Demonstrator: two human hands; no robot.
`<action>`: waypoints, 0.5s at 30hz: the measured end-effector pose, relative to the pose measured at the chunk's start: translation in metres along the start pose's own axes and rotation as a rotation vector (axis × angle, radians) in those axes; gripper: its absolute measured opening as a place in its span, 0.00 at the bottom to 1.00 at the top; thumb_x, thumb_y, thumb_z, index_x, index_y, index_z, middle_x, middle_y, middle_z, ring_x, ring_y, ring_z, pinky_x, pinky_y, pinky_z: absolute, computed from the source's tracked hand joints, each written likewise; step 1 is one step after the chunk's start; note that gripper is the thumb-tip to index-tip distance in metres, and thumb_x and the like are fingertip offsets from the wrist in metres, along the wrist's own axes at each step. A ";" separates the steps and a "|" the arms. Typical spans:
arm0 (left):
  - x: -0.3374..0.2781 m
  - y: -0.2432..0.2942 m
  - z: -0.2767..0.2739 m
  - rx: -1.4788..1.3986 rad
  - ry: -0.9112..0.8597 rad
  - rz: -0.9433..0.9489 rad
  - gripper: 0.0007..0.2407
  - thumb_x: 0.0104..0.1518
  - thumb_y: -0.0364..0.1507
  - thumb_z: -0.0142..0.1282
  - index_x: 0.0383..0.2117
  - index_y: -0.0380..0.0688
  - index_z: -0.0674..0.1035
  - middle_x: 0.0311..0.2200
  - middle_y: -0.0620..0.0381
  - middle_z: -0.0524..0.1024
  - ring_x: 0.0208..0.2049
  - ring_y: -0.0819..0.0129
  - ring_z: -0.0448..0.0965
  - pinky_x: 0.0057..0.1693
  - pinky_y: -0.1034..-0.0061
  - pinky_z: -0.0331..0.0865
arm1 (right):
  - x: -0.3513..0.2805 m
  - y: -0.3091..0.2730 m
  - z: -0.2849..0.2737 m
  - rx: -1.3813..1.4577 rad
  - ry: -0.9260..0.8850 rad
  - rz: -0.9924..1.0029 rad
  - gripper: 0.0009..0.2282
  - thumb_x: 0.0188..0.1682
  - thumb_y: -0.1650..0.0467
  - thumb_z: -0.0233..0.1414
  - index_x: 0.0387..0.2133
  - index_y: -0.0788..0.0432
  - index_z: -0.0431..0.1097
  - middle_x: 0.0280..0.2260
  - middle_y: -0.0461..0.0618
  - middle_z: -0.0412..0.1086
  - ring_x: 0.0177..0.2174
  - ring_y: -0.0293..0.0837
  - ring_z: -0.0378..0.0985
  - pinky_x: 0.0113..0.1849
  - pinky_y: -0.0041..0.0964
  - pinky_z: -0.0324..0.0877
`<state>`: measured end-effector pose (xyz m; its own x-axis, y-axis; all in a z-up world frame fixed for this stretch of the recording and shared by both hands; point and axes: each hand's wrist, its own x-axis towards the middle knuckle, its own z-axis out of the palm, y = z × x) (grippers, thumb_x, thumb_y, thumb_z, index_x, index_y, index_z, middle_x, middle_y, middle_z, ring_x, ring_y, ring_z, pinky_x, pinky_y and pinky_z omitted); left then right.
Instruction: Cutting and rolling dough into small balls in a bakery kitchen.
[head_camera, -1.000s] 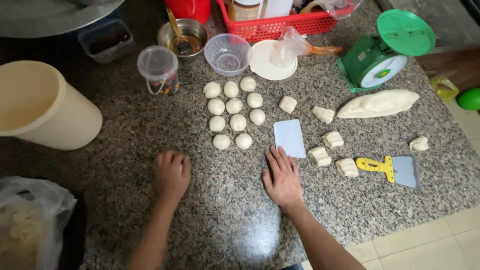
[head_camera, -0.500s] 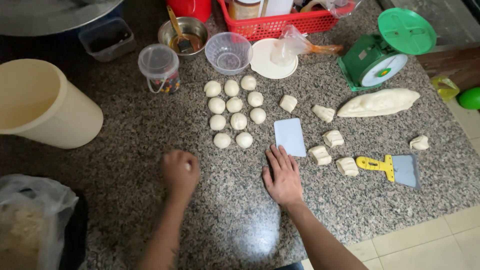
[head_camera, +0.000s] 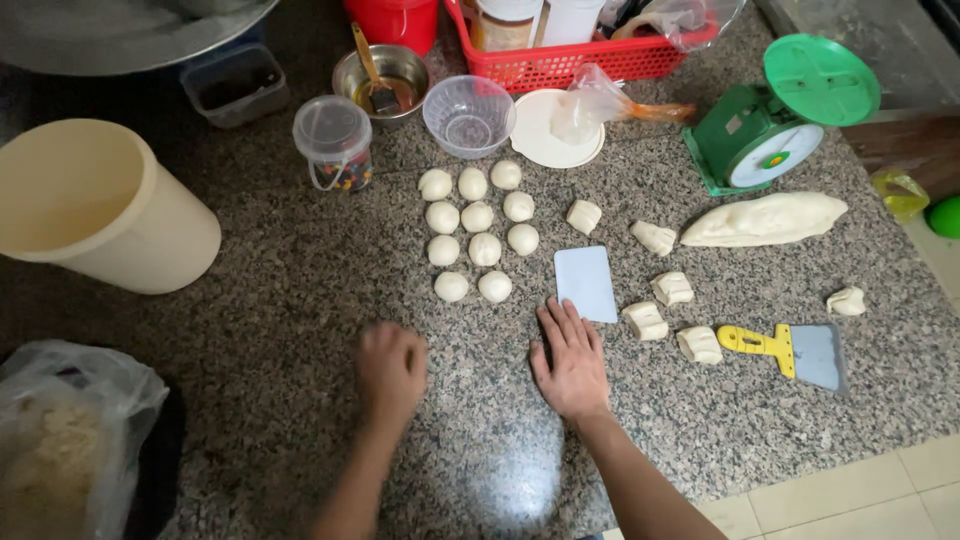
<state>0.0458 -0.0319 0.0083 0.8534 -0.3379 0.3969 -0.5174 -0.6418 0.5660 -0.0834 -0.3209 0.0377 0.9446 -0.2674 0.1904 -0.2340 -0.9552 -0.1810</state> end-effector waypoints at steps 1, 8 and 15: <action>-0.020 -0.005 0.002 -0.001 0.001 -0.001 0.11 0.66 0.31 0.63 0.23 0.47 0.80 0.32 0.49 0.79 0.36 0.42 0.84 0.48 0.50 0.76 | 0.000 0.001 -0.001 -0.002 0.000 -0.002 0.26 0.63 0.55 0.48 0.75 0.40 0.66 0.78 0.39 0.63 0.78 0.44 0.58 0.74 0.52 0.54; 0.006 -0.058 -0.027 0.003 -0.019 0.037 0.08 0.68 0.34 0.68 0.31 0.51 0.83 0.38 0.57 0.77 0.45 0.50 0.84 0.57 0.53 0.79 | 0.003 0.004 0.002 0.021 -0.001 -0.011 0.26 0.64 0.55 0.47 0.75 0.41 0.66 0.78 0.41 0.63 0.78 0.46 0.58 0.74 0.53 0.53; -0.048 0.016 -0.003 -0.028 -0.067 -0.061 0.09 0.69 0.34 0.61 0.40 0.42 0.88 0.48 0.53 0.82 0.54 0.53 0.77 0.62 0.57 0.71 | 0.002 -0.006 -0.009 0.045 -0.036 0.007 0.28 0.65 0.56 0.42 0.74 0.56 0.65 0.80 0.48 0.59 0.80 0.49 0.51 0.75 0.55 0.46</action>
<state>-0.0035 -0.0235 0.0004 0.8852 -0.3448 0.3123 -0.4651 -0.6436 0.6078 -0.0821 -0.3173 0.0477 0.9508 -0.2689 0.1538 -0.2311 -0.9464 -0.2258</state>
